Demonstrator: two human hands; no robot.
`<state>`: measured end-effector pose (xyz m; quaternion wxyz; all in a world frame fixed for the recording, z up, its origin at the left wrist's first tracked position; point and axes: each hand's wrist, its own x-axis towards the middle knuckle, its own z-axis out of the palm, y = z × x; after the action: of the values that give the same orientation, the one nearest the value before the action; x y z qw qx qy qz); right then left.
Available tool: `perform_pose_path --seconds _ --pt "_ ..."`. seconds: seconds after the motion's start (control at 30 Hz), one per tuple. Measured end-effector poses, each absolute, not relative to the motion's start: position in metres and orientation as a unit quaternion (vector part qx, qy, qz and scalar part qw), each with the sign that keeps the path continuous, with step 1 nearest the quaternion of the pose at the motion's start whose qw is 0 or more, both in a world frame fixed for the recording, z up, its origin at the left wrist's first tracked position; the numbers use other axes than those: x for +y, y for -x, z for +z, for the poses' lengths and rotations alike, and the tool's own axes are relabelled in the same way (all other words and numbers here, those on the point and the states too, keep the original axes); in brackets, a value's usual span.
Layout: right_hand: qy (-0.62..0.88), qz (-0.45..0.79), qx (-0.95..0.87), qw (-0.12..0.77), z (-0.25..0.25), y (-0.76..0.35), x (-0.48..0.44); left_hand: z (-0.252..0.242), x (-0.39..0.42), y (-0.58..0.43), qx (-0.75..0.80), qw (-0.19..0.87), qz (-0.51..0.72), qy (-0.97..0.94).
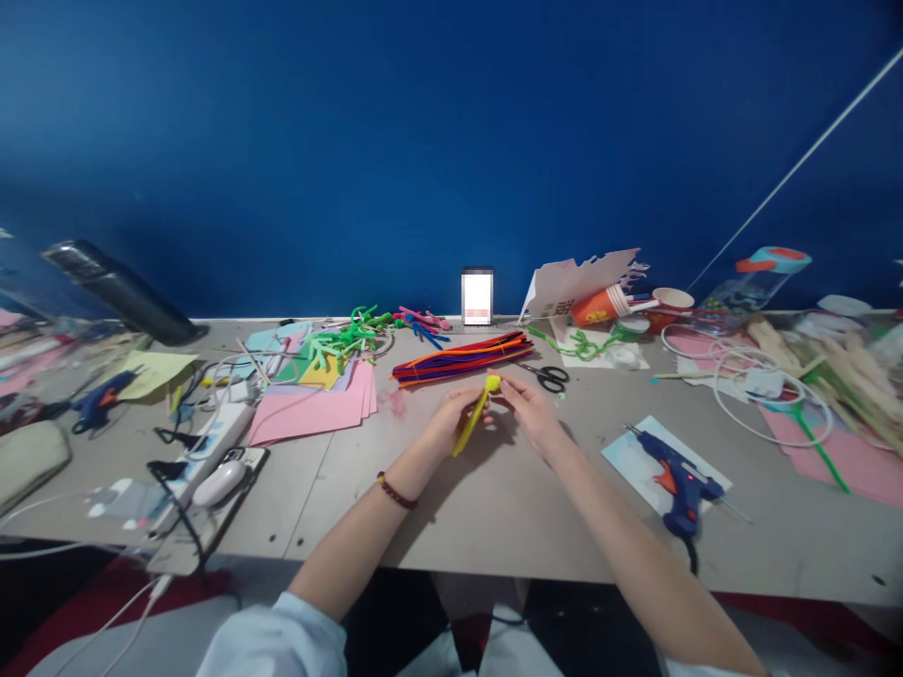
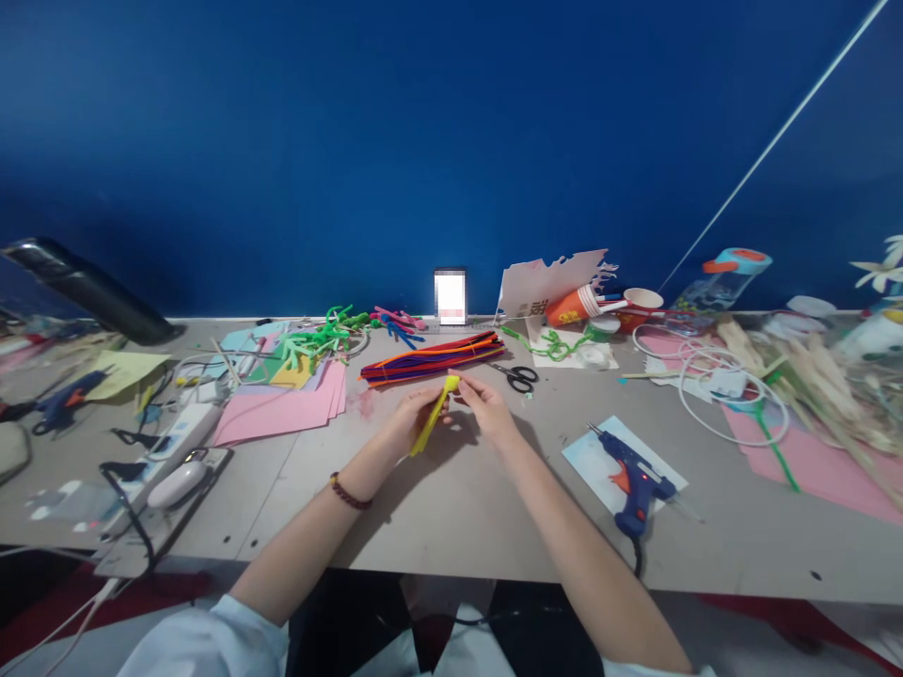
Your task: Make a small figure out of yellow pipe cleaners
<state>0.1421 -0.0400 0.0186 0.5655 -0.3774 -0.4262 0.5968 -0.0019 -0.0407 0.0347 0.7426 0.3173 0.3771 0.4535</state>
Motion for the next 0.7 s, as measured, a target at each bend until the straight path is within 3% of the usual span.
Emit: perform_pose_path --seconds 0.1,0.27,0.5,0.7 --pt "0.419 0.532 -0.462 0.573 0.02 -0.145 -0.039 0.034 -0.037 0.006 0.345 0.78 0.437 -0.285" --pt "0.424 0.53 -0.438 0.589 0.021 -0.144 -0.039 0.034 -0.034 0.008 0.309 0.776 0.46 -0.301" --pt "0.43 0.603 -0.481 0.469 0.014 -0.133 -0.045 0.029 -0.031 0.007 0.336 0.714 0.526 -0.318" --pt "0.45 0.591 -0.498 0.448 0.013 -0.131 -0.047 0.026 -0.034 0.005 0.325 0.726 0.476 -0.376"
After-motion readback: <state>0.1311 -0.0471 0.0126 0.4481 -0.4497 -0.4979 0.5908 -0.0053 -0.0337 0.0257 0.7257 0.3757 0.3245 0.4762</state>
